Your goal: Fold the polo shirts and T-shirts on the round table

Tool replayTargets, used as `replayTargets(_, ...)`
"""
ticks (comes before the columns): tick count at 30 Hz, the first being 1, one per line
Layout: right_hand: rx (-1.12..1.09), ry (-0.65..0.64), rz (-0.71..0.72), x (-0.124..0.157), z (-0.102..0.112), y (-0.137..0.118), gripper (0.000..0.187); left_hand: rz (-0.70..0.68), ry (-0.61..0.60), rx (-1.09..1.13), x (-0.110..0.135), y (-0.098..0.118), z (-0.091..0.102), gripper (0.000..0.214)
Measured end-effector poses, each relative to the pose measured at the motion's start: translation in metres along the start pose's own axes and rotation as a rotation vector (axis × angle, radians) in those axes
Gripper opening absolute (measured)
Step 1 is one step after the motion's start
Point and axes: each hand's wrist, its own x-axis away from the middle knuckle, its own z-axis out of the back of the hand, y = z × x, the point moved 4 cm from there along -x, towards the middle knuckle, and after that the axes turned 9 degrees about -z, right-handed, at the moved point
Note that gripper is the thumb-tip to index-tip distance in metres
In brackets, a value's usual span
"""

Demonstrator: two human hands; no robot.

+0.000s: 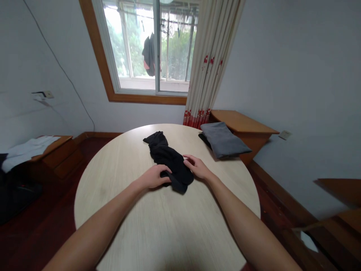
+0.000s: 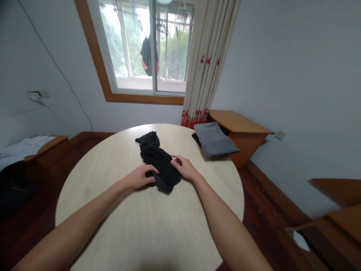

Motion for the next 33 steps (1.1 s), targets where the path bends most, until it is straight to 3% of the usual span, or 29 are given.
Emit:
replayTargets(5,-0.017,-0.11,0.079,0.008,-0.013,-0.012,0.067,0.092,-0.014,-0.062,-0.002,0.004,-0.004,0.03)
replayTargets(10,0.081,0.001,0.241,0.01,-0.011,-0.024,0.055,0.226,0.195,0.055,-0.002,-0.012,-0.001,0.038)
replayTargets(13,0.108,0.067,0.348,0.012,-0.009,-0.034,0.06,0.328,0.331,0.212,-0.002,-0.026,-0.002,0.04)
replayTargets(17,0.185,0.025,0.417,0.018,-0.016,-0.046,0.053,0.39,0.417,0.431,-0.002,-0.036,-0.005,0.038)
replayTargets(21,0.219,-0.016,0.341,0.02,-0.019,-0.047,0.037,0.341,0.411,0.517,-0.002,-0.03,-0.001,0.035)
replayTargets(27,0.076,0.131,0.171,0.013,-0.008,-0.031,0.038,0.21,0.373,0.415,0.0,-0.027,0.011,0.036)
replayTargets(31,-0.131,0.267,0.125,0.01,-0.001,-0.026,0.046,0.049,0.322,0.316,0.0,-0.025,0.019,0.062)
replayTargets(33,-0.194,0.327,0.114,0.009,0.002,-0.027,0.05,0.041,0.298,0.275,0.0,-0.024,0.019,0.074)
